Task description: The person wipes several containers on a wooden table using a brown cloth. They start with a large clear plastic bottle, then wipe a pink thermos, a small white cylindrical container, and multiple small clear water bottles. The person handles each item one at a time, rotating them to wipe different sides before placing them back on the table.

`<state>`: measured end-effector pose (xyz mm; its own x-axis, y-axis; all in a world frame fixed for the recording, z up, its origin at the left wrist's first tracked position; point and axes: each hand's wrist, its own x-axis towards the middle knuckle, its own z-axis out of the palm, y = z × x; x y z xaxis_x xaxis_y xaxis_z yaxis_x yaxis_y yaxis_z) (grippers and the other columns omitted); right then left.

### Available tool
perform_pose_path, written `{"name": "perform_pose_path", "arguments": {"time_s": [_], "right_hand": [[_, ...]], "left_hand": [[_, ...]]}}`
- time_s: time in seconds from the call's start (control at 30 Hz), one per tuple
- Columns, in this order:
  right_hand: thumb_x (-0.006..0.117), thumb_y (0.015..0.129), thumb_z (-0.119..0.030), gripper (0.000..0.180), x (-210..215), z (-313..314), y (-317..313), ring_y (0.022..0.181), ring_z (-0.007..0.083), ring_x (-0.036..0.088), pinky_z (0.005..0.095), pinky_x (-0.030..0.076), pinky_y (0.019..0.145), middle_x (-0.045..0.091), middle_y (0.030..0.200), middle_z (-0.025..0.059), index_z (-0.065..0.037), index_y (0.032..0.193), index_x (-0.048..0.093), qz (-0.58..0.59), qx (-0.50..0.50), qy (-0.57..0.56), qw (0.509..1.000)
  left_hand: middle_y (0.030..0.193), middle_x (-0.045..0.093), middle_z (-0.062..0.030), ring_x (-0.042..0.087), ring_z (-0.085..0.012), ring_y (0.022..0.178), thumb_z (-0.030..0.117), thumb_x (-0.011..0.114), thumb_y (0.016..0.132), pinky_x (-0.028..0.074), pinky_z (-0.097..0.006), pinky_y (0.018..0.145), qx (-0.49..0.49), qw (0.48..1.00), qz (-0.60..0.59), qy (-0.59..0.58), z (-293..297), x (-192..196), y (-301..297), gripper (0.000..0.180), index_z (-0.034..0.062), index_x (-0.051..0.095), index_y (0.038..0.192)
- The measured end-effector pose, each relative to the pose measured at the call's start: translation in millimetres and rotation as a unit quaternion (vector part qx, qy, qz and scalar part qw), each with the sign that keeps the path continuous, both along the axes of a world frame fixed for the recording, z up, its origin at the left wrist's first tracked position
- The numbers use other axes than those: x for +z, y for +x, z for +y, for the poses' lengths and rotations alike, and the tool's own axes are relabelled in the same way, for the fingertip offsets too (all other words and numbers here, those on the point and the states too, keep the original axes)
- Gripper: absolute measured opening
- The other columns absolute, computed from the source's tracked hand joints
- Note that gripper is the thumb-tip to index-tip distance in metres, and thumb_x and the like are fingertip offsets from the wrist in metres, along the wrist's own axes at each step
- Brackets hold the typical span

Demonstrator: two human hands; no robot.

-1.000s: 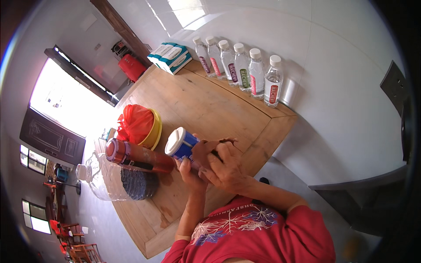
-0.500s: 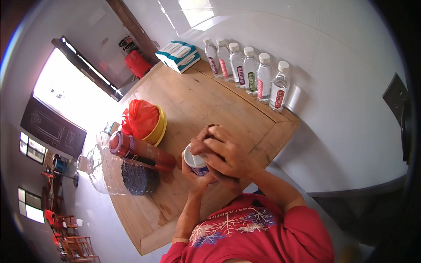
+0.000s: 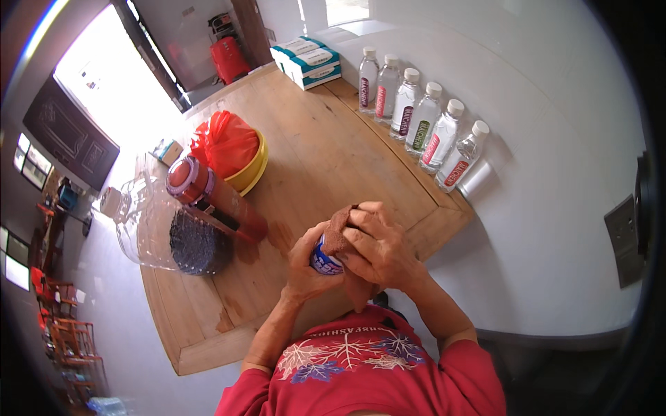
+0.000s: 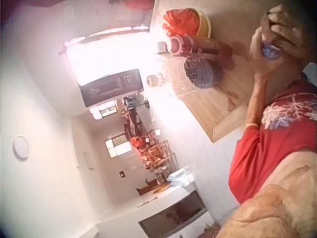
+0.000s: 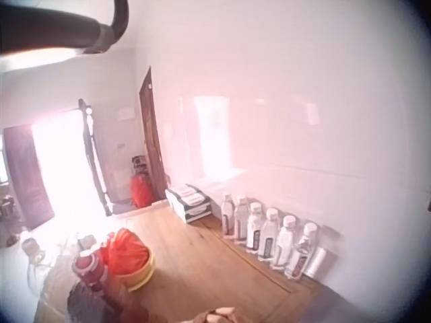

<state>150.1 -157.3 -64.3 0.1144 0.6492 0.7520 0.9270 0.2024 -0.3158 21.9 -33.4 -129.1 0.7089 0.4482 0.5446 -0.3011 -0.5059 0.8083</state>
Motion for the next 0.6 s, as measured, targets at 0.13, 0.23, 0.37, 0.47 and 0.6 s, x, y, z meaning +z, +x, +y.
{"name": "perform_pose_path", "arguments": {"time_s": [0.13, 0.23, 0.37, 0.47, 0.6], "right_hand": [[0.071, 0.066, -0.017, 0.028, 4, 5, 5, 0.098, 0.0328, 0.053, 0.0414, 0.048, 0.082, 0.057, 0.106, 0.0114, -0.005, 0.091, 0.064, 0.009, 0.065, -0.018, 0.998], [0.071, 0.065, -0.012, 0.028, -1, -4, 3, 0.098, 0.0334, 0.053, 0.0412, 0.048, 0.082, 0.058, 0.109, 0.0116, -0.004, 0.090, 0.064, 0.039, 0.148, -0.035, 0.988], [0.070, 0.064, -0.006, 0.031, -13, -1, 3, 0.099, 0.0339, 0.053, 0.0412, 0.046, 0.084, 0.058, 0.113, 0.0126, -0.001, 0.093, 0.064, 0.066, 0.178, -0.027, 0.981], [0.068, 0.069, -0.010, 0.034, -6, 7, -2, 0.101, 0.0352, 0.052, 0.0419, 0.045, 0.087, 0.060, 0.109, 0.0131, 0.000, 0.101, 0.062, 0.061, 0.102, -0.050, 0.992], [0.063, 0.080, -0.013, 0.029, -8, 16, 11, 0.096, 0.0349, 0.055, 0.0412, 0.045, 0.088, 0.062, 0.103, 0.0144, 0.001, 0.105, 0.061, 0.167, 0.138, -0.098, 0.971]], "left_hand": [[0.110, 0.063, -0.0143, 0.063, -0.0280, 0.100, 0.019, 0.085, 0.057, 0.049, -0.034, 0.085, 0.033, 0.997, -0.010, 0.070, 9, 1, -4, 0.071, 0.0022, 0.055, 0.119], [0.109, 0.064, -0.0140, 0.063, -0.0296, 0.099, 0.021, 0.085, 0.056, 0.050, -0.036, 0.084, 0.058, 0.994, -0.018, 0.089, 17, 6, -6, 0.072, 0.0038, 0.056, 0.119], [0.109, 0.064, -0.0128, 0.063, -0.0293, 0.097, 0.023, 0.086, 0.053, 0.050, -0.036, 0.083, 0.030, 0.998, -0.004, 0.055, 21, -7, -7, 0.074, 0.0057, 0.056, 0.119], [0.103, 0.064, -0.0126, 0.062, -0.0306, 0.090, 0.025, 0.085, 0.051, 0.048, -0.037, 0.077, 0.022, 0.997, 0.027, 0.075, 16, -1, -10, 0.073, 0.0069, 0.057, 0.116], [0.097, 0.063, -0.0125, 0.061, -0.0320, 0.085, 0.030, 0.085, 0.050, 0.046, -0.040, 0.075, 0.039, 0.987, 0.076, 0.135, 8, 3, -17, 0.070, 0.0073, 0.056, 0.111]]}}
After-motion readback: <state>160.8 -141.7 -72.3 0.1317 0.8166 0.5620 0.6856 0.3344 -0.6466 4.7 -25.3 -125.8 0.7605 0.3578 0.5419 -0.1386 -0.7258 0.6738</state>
